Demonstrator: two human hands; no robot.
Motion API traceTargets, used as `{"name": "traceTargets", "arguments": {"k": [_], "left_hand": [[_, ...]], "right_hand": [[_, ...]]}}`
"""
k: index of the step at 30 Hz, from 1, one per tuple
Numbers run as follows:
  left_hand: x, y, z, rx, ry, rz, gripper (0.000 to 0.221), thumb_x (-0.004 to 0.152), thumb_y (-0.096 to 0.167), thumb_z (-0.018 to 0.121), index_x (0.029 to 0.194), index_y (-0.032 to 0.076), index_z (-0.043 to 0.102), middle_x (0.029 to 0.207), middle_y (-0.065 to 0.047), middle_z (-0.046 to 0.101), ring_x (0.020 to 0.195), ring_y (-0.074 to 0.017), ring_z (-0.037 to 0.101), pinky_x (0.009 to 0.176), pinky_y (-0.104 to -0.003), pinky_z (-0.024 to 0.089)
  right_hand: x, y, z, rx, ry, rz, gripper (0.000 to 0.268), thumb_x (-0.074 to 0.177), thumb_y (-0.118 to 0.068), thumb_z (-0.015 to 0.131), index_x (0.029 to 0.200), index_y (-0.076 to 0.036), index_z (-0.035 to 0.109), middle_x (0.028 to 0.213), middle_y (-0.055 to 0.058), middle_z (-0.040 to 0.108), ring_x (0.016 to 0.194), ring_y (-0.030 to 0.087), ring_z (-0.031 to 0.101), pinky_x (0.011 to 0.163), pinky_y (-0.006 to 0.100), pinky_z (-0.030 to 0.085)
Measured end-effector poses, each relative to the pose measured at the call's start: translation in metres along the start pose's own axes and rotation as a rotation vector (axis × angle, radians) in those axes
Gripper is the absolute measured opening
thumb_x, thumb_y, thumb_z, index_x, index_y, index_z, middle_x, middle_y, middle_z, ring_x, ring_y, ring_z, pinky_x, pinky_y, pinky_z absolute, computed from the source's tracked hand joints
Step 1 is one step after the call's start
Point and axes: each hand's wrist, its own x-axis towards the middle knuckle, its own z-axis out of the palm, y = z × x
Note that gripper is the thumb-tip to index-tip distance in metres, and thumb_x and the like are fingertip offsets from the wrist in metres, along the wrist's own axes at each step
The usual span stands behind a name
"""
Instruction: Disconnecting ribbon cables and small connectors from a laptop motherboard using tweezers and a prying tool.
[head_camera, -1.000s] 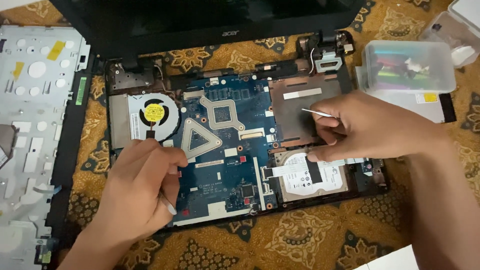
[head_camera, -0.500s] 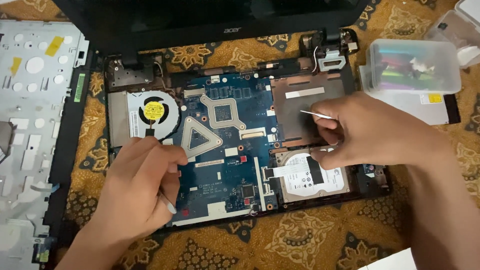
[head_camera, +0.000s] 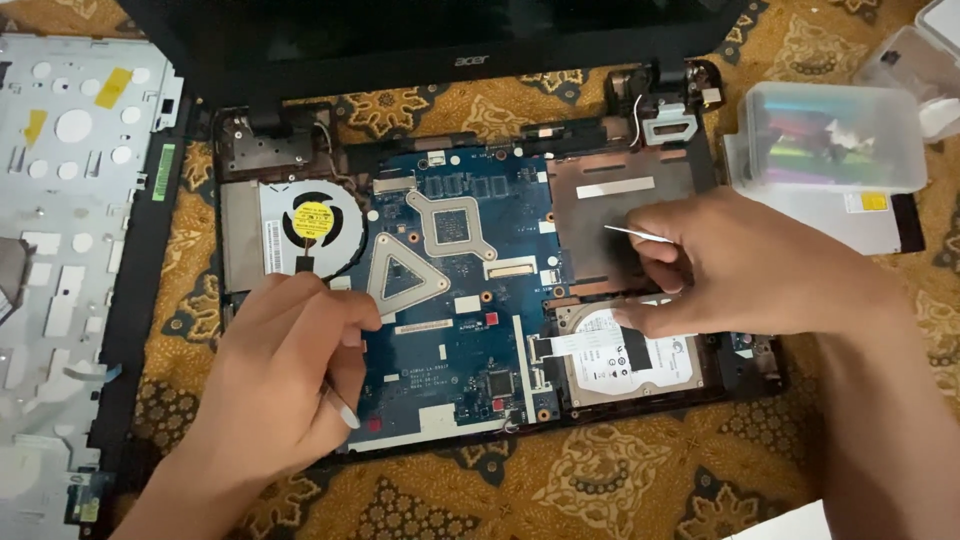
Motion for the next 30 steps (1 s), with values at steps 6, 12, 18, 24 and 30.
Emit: {"name": "traceTargets", "arguments": {"k": [6, 12, 18, 24, 30], "left_hand": [[-0.003, -0.002, 0.002, -0.006, -0.011, -0.014, 0.022, 0.090, -0.003, 0.055, 0.105, 0.009, 0.064, 0.082, -0.011, 0.059, 0.070, -0.0296, 0.050, 0.065, -0.045, 0.032], [-0.006, -0.004, 0.004, -0.019, -0.024, -0.016, 0.018, 0.095, 0.002, 0.055, 0.109, 0.011, 0.062, 0.086, -0.010, 0.060, 0.074, -0.0304, 0.050, 0.067, -0.047, 0.031], [-0.001, -0.001, 0.001, -0.025, -0.005, 0.003, 0.025, 0.088, -0.009, 0.054, 0.103, 0.009, 0.062, 0.078, -0.008, 0.056, 0.069, -0.0268, 0.045, 0.066, -0.043, 0.027], [0.000, 0.000, 0.000, -0.026, -0.006, 0.006, 0.024, 0.088, -0.008, 0.053, 0.103, 0.009, 0.062, 0.079, -0.009, 0.058, 0.071, -0.0270, 0.048, 0.067, -0.043, 0.029], [0.001, 0.002, -0.001, -0.022, -0.008, 0.003, 0.023, 0.089, -0.006, 0.054, 0.104, 0.008, 0.063, 0.080, -0.010, 0.059, 0.072, -0.0282, 0.052, 0.065, -0.043, 0.033]], "right_hand": [[0.000, 0.001, -0.001, 0.064, -0.019, 0.047, 0.047, 0.074, -0.035, 0.093, 0.065, -0.013, 0.052, 0.060, -0.001, 0.058, 0.054, 0.014, 0.048, 0.058, 0.031, 0.036], [0.000, 0.000, -0.002, 0.076, -0.037, 0.076, 0.045, 0.072, -0.031, 0.092, 0.067, -0.012, 0.052, 0.063, -0.002, 0.062, 0.057, 0.014, 0.048, 0.060, 0.029, 0.036], [0.000, 0.008, -0.002, 0.109, -0.070, 0.075, 0.040, 0.075, -0.029, 0.092, 0.069, -0.013, 0.056, 0.065, -0.001, 0.061, 0.056, 0.014, 0.045, 0.060, 0.031, 0.035], [0.002, 0.016, 0.002, 0.146, -0.062, -0.007, 0.046, 0.081, -0.034, 0.095, 0.068, -0.013, 0.056, 0.060, 0.000, 0.054, 0.052, 0.014, 0.046, 0.055, 0.030, 0.035], [0.000, 0.015, 0.001, 0.129, -0.060, 0.000, 0.042, 0.081, -0.034, 0.094, 0.069, -0.014, 0.058, 0.061, -0.001, 0.054, 0.052, 0.014, 0.043, 0.056, 0.031, 0.034]]}}
